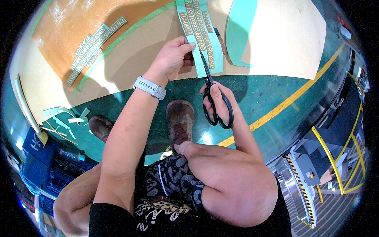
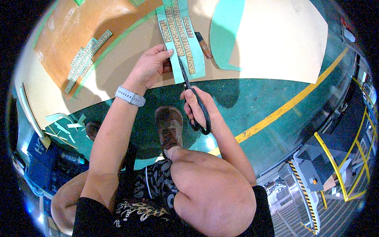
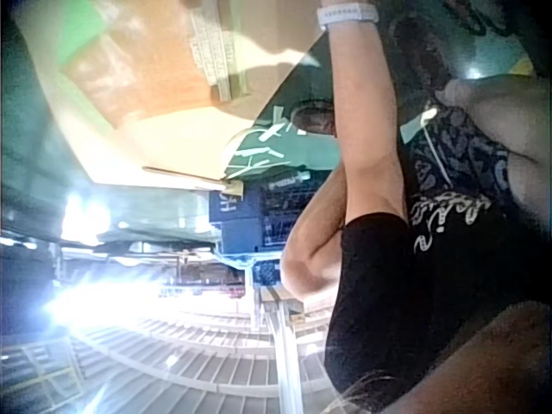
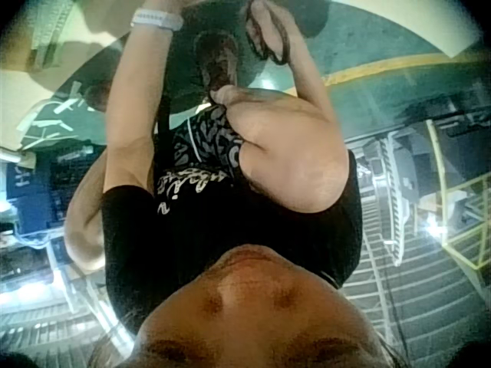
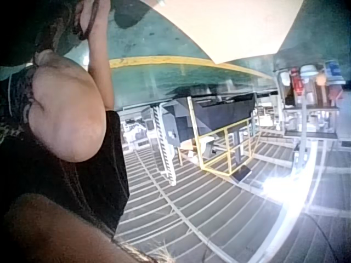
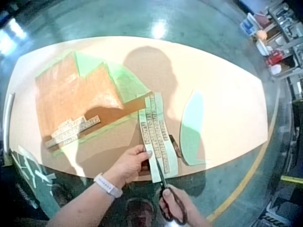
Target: The person cuts out text-bearing stencils from a green sheet of material using scissors.
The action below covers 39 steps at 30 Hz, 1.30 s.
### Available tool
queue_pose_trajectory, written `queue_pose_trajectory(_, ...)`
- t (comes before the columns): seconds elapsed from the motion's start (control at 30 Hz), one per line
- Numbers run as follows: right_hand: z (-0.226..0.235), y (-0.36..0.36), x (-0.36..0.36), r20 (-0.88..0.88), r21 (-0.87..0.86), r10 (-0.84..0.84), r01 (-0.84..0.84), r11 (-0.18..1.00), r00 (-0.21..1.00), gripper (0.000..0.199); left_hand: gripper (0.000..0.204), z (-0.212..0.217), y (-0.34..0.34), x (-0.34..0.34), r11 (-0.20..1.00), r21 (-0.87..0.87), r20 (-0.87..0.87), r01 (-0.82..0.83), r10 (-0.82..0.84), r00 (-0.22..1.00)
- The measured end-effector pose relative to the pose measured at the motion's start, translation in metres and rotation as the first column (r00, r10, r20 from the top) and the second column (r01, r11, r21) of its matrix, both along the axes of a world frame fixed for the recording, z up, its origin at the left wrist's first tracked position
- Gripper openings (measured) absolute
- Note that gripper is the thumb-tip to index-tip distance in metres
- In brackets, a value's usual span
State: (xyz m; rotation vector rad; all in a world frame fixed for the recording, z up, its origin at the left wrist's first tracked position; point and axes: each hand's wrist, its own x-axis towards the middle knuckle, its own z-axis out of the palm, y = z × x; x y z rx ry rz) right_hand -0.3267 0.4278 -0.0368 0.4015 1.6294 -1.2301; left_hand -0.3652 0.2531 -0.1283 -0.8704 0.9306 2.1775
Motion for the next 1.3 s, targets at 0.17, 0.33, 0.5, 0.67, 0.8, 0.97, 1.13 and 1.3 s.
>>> queue_pose_trajectory(0.17,0.002,-0.003,0.000,-0.015,0.010,-0.018,0.018,1.000,1.000,0.057,0.015,0.002,-0.003,-0.001,1.000,-0.001,0.002,0.017,-0.017,1.000)
queue_pose_trajectory(0.33,0.000,-0.005,0.002,-0.079,0.046,-0.008,0.012,0.999,0.997,0.052,0.014,0.002,-0.003,-0.001,1.000,0.023,0.000,0.014,-0.014,1.000)
queue_pose_trajectory(0.5,-0.001,-0.008,0.004,-0.095,0.058,-0.073,0.079,0.995,0.993,0.044,0.014,0.000,-0.002,0.000,1.000,0.003,0.009,0.013,-0.013,1.000)
queue_pose_trajectory(0.67,-0.003,-0.007,0.004,-0.094,0.067,-0.022,0.028,0.997,0.995,0.047,0.015,-0.002,-0.002,0.001,1.000,-0.003,0.014,-0.003,0.003,1.000)
queue_pose_trajectory(0.8,-0.006,-0.003,0.007,-0.098,0.056,0.047,-0.042,0.998,0.994,0.051,0.016,-0.003,-0.002,0.003,1.000,0.004,-0.002,-0.029,0.029,1.000)
queue_pose_trajectory(0.97,-0.003,-0.003,0.005,0.009,0.013,-0.040,0.040,0.999,0.999,0.052,0.016,0.000,-0.002,0.005,1.000,0.001,0.010,-0.014,0.013,1.000)
queue_pose_trajectory(1.13,-0.001,-0.006,-0.002,0.008,0.039,0.021,-0.022,0.999,1.000,0.055,0.015,-0.003,-0.003,0.004,1.000,0.023,0.010,-0.004,0.004,1.000)
queue_pose_trajectory(1.3,-0.002,-0.008,-0.006,-0.009,0.048,0.028,-0.028,0.998,1.000,0.053,0.014,0.003,-0.006,0.002,0.999,0.001,0.017,0.037,-0.037,0.999)
